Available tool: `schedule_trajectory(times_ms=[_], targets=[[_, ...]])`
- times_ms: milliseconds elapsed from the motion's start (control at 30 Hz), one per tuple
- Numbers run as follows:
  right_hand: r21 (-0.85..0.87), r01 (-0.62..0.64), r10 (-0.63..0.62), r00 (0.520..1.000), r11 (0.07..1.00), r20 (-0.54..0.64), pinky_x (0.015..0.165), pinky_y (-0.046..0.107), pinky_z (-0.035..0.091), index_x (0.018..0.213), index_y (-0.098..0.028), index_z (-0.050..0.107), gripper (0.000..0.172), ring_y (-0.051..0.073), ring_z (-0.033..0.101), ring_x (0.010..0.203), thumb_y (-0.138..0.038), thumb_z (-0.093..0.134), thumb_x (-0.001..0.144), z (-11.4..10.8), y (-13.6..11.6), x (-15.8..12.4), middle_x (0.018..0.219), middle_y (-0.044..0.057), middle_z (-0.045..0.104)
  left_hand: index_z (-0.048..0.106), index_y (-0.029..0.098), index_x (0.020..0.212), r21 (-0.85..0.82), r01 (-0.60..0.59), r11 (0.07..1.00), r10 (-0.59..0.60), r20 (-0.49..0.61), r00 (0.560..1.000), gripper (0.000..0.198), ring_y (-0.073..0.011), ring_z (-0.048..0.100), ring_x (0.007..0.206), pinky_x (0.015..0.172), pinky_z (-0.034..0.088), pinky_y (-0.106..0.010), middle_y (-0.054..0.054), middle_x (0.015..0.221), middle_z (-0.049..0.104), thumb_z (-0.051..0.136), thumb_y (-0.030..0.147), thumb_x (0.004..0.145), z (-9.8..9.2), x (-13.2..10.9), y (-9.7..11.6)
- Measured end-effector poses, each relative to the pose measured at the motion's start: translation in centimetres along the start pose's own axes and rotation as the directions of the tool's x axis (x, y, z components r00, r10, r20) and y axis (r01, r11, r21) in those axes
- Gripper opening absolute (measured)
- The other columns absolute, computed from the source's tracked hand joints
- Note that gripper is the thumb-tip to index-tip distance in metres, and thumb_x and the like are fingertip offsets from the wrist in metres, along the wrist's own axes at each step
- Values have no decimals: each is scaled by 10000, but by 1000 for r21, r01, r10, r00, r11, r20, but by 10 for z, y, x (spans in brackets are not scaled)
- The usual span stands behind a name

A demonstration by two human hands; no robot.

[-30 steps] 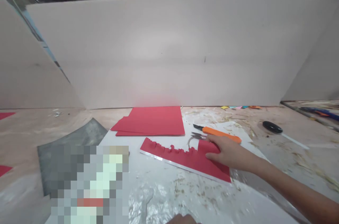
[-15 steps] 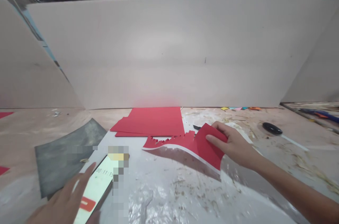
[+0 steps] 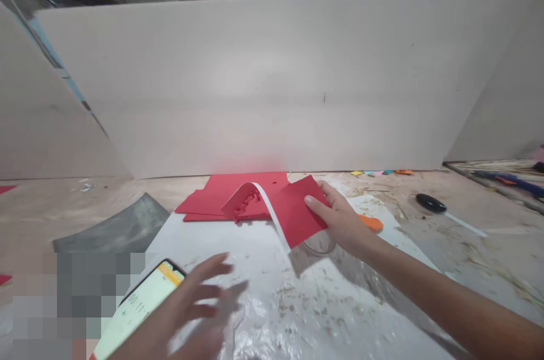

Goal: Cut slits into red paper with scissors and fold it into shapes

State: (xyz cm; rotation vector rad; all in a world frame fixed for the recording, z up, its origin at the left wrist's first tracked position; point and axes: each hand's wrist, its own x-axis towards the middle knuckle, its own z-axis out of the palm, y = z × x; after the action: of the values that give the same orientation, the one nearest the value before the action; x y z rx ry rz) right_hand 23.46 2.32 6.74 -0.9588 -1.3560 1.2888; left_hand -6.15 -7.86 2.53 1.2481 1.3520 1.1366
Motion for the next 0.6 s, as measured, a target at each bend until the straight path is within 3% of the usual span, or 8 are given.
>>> schedule_trajectory(times_ms=[67, 133, 200, 233, 267, 333, 433, 600], targets=[[-1, 11, -11, 1000, 1000, 18, 700, 324, 515, 1001, -249, 493, 279, 189, 666, 770, -472, 611, 882, 16, -6, 0, 936, 15, 680, 600, 287, 1249, -284, 152, 947, -107, 166, 980, 653, -336, 657, 1027, 798, 584, -453, -137, 1374, 559, 787, 505, 662, 58, 15, 27], [-45, 0, 3, 997, 999, 74, 699, 329, 516, 1003, -246, 484, 284, 191, 660, 766, -480, 594, 885, 22, -10, -1, 913, 13, 671, 620, 227, 1190, -444, 224, 868, -123, 246, 962, 517, -275, 664, 1020, 827, 586, -376, -139, 1275, 627, 766, 429, 737, 105, 35, 48], [-174, 8, 13, 993, 985, 119, 684, 324, 508, 1015, -243, 486, 275, 193, 643, 772, -491, 539, 909, 14, -10, 1, 897, 15, 655, 639, 188, 1096, -541, 188, 820, -123, 154, 980, 378, -214, 684, 884, 709, 598, -296, -120, 1119, 694, 752, 312, 756, 133, 54, 54], [-270, 52, -31, 996, 961, 84, 638, 310, 488, 1005, -243, 484, 270, 185, 620, 723, -501, 481, 929, 5, -8, 4, 845, 9, 640, 639, 175, 1048, -572, 172, 802, -142, 97, 985, 321, -180, 681, 779, 636, 590, -266, -105, 1043, 711, 738, 278, 760, 141, 63, 51], [-403, 100, -100, 995, 910, 20, 615, 298, 461, 988, -240, 486, 252, 178, 593, 694, -482, 430, 948, -8, -6, 7, 813, 5, 623, 632, 166, 1001, -593, 153, 790, -167, 32, 985, 271, -144, 655, 665, 569, 572, -244, -86, 965, 718, 724, 261, 764, 145, 70, 46], [-712, 106, -193, 980, 694, -42, 609, 289, 420, 1022, -234, 513, 206, 181, 566, 692, -408, 449, 933, -36, -1, 15, 810, 14, 618, 602, 156, 891, -599, 135, 789, -192, -32, 981, 231, -93, 557, 463, 441, 500, -209, -35, 747, 691, 735, 250, 728, 147, 79, 33], [-924, 106, -7, 994, 367, 111, 642, 284, 405, 1008, -221, 590, 194, 193, 584, 754, -343, 499, 887, -71, 9, 23, 874, 45, 644, 578, 149, 819, -561, 113, 820, -131, 7, 991, 303, -89, 473, 357, 354, 427, -216, 13, 568, 605, 781, 309, 660, 140, 86, 16], [-946, 164, 95, 976, 278, 197, 583, 276, 345, 735, -215, 606, 144, 188, 554, 674, -342, 634, 796, -87, 25, 21, 752, 34, 608, 598, 137, 785, -521, 80, 850, -81, 21, 997, 332, -98, 499, 381, 372, 439, -219, 5, 552, 603, 806, 346, 633, 131, 89, 10]])
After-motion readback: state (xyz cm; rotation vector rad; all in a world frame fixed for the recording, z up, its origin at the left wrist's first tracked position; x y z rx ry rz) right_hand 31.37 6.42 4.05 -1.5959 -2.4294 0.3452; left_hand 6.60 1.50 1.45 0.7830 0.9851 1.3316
